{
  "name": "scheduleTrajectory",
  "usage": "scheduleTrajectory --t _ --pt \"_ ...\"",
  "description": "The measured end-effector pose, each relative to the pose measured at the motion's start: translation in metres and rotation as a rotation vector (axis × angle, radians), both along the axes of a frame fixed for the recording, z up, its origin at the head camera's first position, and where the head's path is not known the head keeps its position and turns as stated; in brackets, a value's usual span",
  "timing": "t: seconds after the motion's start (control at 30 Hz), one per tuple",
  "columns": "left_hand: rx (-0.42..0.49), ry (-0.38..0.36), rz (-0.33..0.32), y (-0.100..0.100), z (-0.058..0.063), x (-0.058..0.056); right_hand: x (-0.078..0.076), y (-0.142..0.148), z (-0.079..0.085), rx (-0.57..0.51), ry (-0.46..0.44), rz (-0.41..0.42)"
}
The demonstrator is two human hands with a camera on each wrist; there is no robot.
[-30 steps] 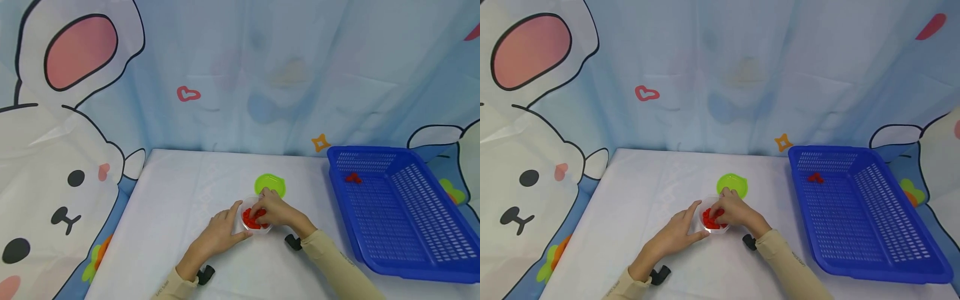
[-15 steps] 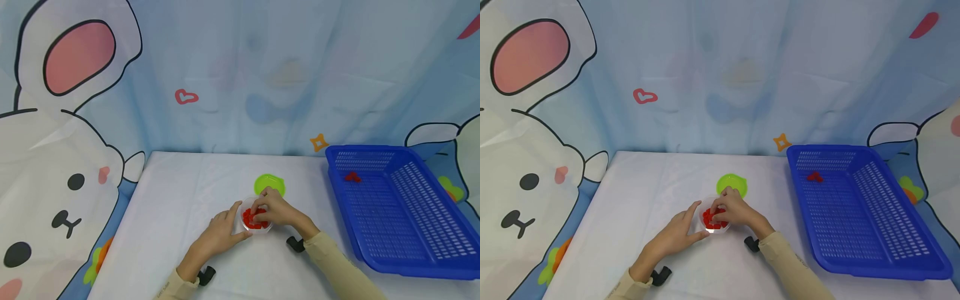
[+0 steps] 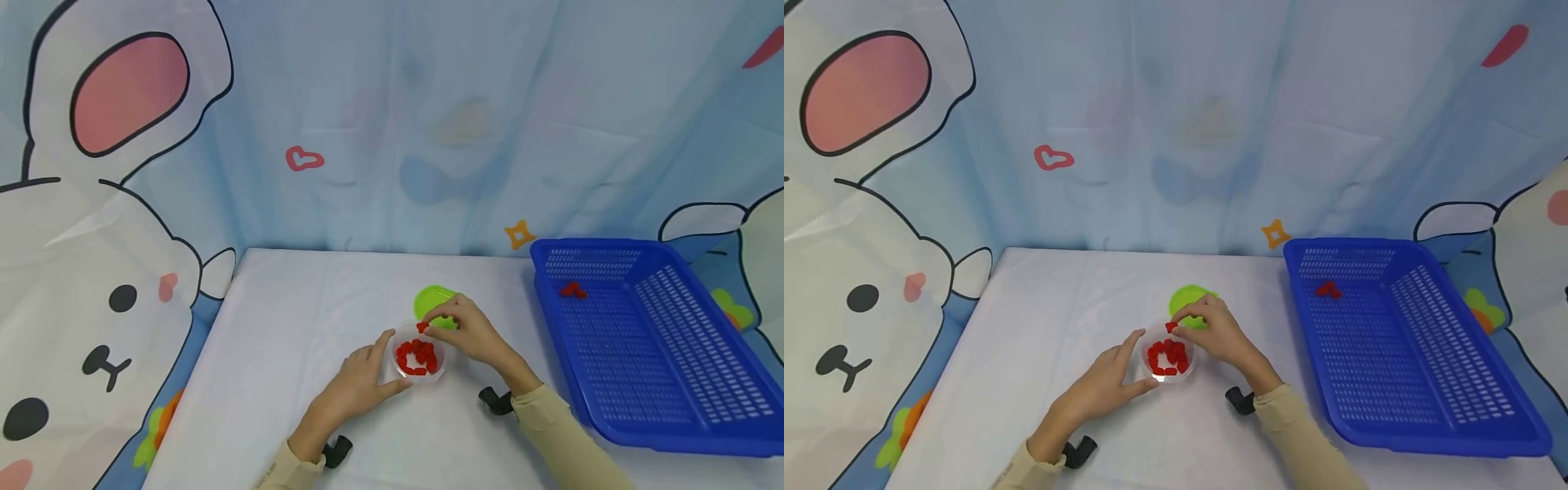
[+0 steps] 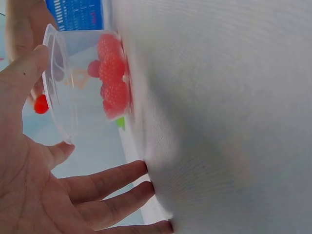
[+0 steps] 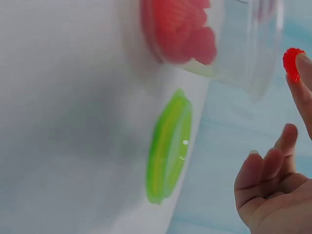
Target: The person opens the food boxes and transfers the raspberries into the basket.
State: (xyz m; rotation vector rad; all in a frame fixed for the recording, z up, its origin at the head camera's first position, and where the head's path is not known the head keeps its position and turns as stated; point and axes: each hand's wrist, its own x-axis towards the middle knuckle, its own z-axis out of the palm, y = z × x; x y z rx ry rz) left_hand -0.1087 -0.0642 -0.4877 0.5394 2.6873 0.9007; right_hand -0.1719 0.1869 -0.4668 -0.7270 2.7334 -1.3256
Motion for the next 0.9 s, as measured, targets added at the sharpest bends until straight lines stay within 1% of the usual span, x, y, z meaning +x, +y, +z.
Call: scheduleTrajectory --t 0.1,0.2,0.3,0.4,0.5,0.6,0.67,0.73,0.8,0.9 --pt "0.000 -0.003 -0.002 0.001 -0.001 0.000 0.002 0.005 0.008 -0.003 -0.010 -0.035" --pt "0.001 0.004 -0.003 0.001 -0.001 -0.001 0.004 0.011 0.017 -0.027 -0.019 -0.061" --pt "0.003 0.009 0.001 0.002 -0.001 -0.001 0.006 0.019 0.031 -0.044 -0.015 -0.072" --pt "0.012 0.003 0.004 0.002 -0.001 -0.001 0.009 0.032 0.052 -0.065 -0.022 -0.088" --pt "0.017 0.001 0.002 0.003 -0.002 0.000 0.013 0.051 0.079 -0.059 -0.022 -0.126" --pt "0.019 0.004 0.003 0.003 -0.003 0.001 0.015 0.074 0.105 -0.008 -0.031 -0.216" --pt "0.021 0.005 0.006 0.003 -0.003 0.001 0.014 0.091 0.118 0.028 -0.048 -0.280" --pt "0.019 0.005 0.007 0.003 -0.003 0.000 0.011 0.109 0.125 0.070 -0.074 -0.347" --pt "0.017 0.005 0.006 0.002 -0.003 0.000 0.006 0.128 0.128 0.108 -0.089 -0.407" --pt "0.013 0.004 0.005 0.001 -0.002 0.000 -0.006 0.160 0.123 0.136 -0.109 -0.466"
